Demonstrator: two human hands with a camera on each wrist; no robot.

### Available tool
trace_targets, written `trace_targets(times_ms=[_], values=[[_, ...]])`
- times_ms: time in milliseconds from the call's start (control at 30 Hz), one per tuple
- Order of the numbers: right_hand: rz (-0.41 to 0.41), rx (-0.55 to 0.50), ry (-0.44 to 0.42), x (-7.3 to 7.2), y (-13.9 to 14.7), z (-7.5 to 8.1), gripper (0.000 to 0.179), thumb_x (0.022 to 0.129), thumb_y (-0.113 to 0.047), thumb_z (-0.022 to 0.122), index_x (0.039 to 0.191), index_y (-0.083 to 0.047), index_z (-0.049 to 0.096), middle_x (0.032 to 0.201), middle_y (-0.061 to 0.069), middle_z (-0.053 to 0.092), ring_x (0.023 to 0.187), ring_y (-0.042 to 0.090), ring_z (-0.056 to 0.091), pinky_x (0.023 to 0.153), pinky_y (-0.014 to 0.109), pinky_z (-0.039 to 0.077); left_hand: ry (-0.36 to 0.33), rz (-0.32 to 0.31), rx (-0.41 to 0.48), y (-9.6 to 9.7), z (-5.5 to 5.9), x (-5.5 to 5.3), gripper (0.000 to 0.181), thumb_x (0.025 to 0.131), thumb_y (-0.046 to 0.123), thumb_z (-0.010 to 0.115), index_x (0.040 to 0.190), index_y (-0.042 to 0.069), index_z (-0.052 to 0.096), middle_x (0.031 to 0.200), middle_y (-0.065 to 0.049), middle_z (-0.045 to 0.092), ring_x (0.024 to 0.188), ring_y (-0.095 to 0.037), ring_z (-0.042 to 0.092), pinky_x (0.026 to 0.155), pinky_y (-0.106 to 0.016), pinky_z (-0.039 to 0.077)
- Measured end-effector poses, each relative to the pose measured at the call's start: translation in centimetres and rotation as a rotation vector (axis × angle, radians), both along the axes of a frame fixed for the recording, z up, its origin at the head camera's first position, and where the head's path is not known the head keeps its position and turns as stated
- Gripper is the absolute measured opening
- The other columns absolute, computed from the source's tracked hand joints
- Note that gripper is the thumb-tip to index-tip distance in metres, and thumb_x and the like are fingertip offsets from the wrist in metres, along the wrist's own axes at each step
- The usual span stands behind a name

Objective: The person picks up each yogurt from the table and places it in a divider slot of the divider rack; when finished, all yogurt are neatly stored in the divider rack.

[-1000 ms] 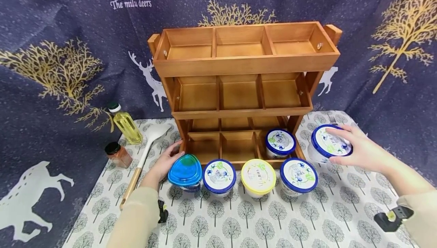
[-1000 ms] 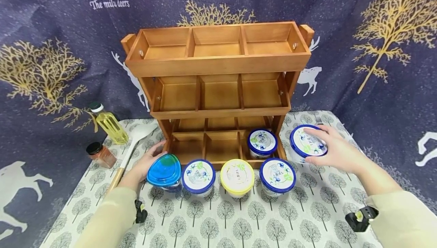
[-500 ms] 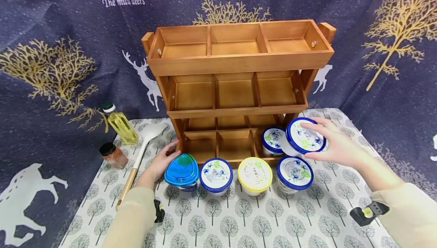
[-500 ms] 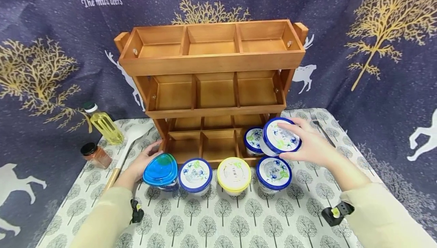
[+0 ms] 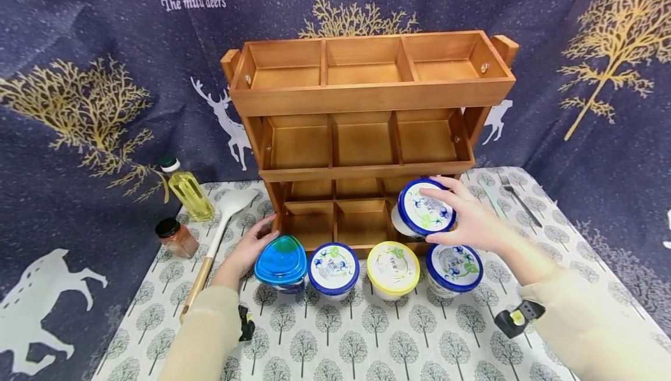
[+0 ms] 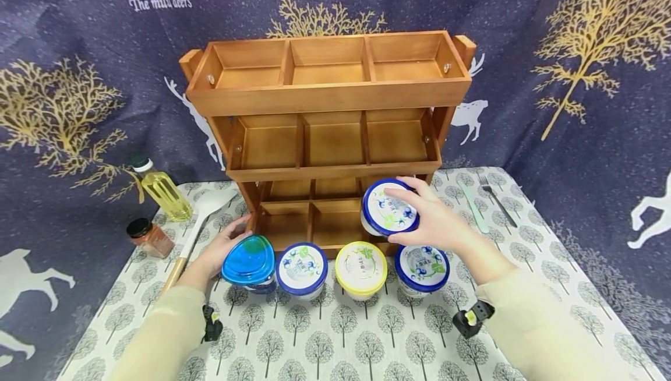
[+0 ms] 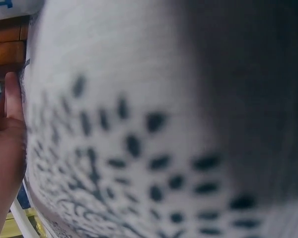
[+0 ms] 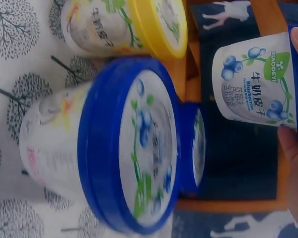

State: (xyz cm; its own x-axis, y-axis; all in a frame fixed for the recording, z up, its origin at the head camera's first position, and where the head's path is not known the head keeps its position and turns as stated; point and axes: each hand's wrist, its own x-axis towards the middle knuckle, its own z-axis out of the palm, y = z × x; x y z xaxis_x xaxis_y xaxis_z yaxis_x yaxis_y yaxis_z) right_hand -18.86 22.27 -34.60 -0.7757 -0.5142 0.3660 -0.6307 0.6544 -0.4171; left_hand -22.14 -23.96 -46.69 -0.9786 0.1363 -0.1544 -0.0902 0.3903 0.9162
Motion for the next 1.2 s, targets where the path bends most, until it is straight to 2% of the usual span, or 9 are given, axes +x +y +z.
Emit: trace_targets(times_ms=[133, 300, 433, 667, 833, 967, 1033, 1067, 1200], values=[[0.047, -0.022, -0.003, -0.2, -1.5, -0.4, 0.080, 0.065, -0.027, 0.087, 0.135, -0.015, 0.048, 0.144, 0.019, 0.028, 0.129, 0.045, 0.028, 0.091, 0.064, 0.035, -0.008, 0.001, -0.010, 0.5, 0.9, 0.5, 0.056, 0.096, 0.022, 0.054, 0.147, 0.011, 0.032, 0.142, -0.026, 0.033, 0.130, -0.040, 0.031, 0.105, -0.056, 0.023], [0.080, -0.037, -0.009, -0.7, -3.1, -0.8, 0.081, 0.066, -0.027, 0.086, 0.135, -0.015, 0.047, 0.145, 0.018, 0.026, 0.128, 0.038, 0.031, 0.092, 0.059, 0.038, -0.011, 0.002, -0.010, 0.5, 1.1, 0.7, 0.057, 0.097, 0.022, 0.054, 0.147, 0.012, 0.031, 0.144, -0.025, 0.031, 0.131, -0.040, 0.029, 0.106, -0.056, 0.022], [0.098, -0.028, -0.023, -1.3, -4.2, -1.3, 0.080, 0.066, -0.029, 0.086, 0.135, -0.013, 0.047, 0.144, 0.020, 0.026, 0.127, 0.039, 0.033, 0.093, 0.058, 0.039, -0.009, -0.004, -0.007, 0.6, 1.2, 0.7, 0.057, 0.097, 0.022, 0.054, 0.147, 0.011, 0.030, 0.144, -0.025, 0.030, 0.132, -0.040, 0.027, 0.106, -0.056, 0.021], [0.044, 0.035, -0.124, -2.1, -5.7, -2.3, 0.080, 0.070, -0.037, 0.083, 0.138, -0.021, 0.045, 0.146, 0.018, 0.024, 0.122, 0.042, 0.041, 0.091, 0.057, 0.042, -0.007, -0.005, -0.006, 0.6, 1.4, 0.9, 0.057, 0.097, 0.022, 0.053, 0.147, 0.010, 0.030, 0.144, -0.026, 0.031, 0.132, -0.041, 0.028, 0.106, -0.056, 0.021], [0.038, 0.053, -0.153, -2.8, -6.5, -2.9, 0.079, 0.072, -0.037, 0.081, 0.139, -0.018, 0.045, 0.146, 0.021, 0.023, 0.126, 0.043, 0.036, 0.093, 0.057, 0.040, -0.001, 0.003, -0.017, 0.3, 0.3, 0.3, 0.058, 0.096, 0.026, 0.054, 0.147, 0.014, 0.030, 0.143, -0.025, 0.032, 0.131, -0.040, 0.029, 0.106, -0.056, 0.021], [0.021, 0.064, -0.187, -3.5, -6.9, -3.3, 0.078, 0.072, -0.039, 0.081, 0.139, -0.019, 0.046, 0.147, 0.020, 0.023, 0.126, 0.042, 0.036, 0.096, 0.057, 0.038, 0.024, 0.013, -0.036, -0.3, -1.6, -0.6, 0.061, 0.093, 0.038, 0.057, 0.147, 0.021, 0.032, 0.143, -0.021, 0.035, 0.130, -0.037, 0.032, 0.105, -0.056, 0.024], [0.006, 0.066, -0.221, -3.7, -7.2, -3.5, 0.078, 0.072, -0.040, 0.080, 0.139, -0.020, 0.046, 0.147, 0.020, 0.023, 0.127, 0.042, 0.036, 0.096, 0.057, 0.036, 0.021, 0.015, -0.035, -0.4, -1.8, -0.7, 0.062, 0.093, 0.038, 0.057, 0.147, 0.021, 0.032, 0.143, -0.021, 0.035, 0.130, -0.037, 0.032, 0.105, -0.055, 0.025], [0.001, 0.070, -0.233, -3.9, -7.3, -3.6, 0.078, 0.073, -0.041, 0.080, 0.139, -0.020, 0.045, 0.148, 0.020, 0.023, 0.127, 0.043, 0.036, 0.097, 0.058, 0.036, 0.030, 0.015, -0.037, -0.6, -2.4, -0.9, 0.063, 0.092, 0.040, 0.057, 0.147, 0.023, 0.032, 0.142, -0.020, 0.036, 0.129, -0.036, 0.033, 0.105, -0.055, 0.025], [-0.029, 0.092, -0.292, -4.3, -7.7, -3.9, 0.078, 0.073, -0.045, 0.078, 0.140, -0.021, 0.046, 0.148, 0.019, 0.023, 0.126, 0.042, 0.038, 0.097, 0.057, 0.036, 0.022, 0.005, -0.025, -0.6, -2.0, -0.9, 0.061, 0.094, 0.036, 0.057, 0.147, 0.020, 0.032, 0.142, -0.022, 0.035, 0.129, -0.037, 0.033, 0.105, -0.055, 0.025]])
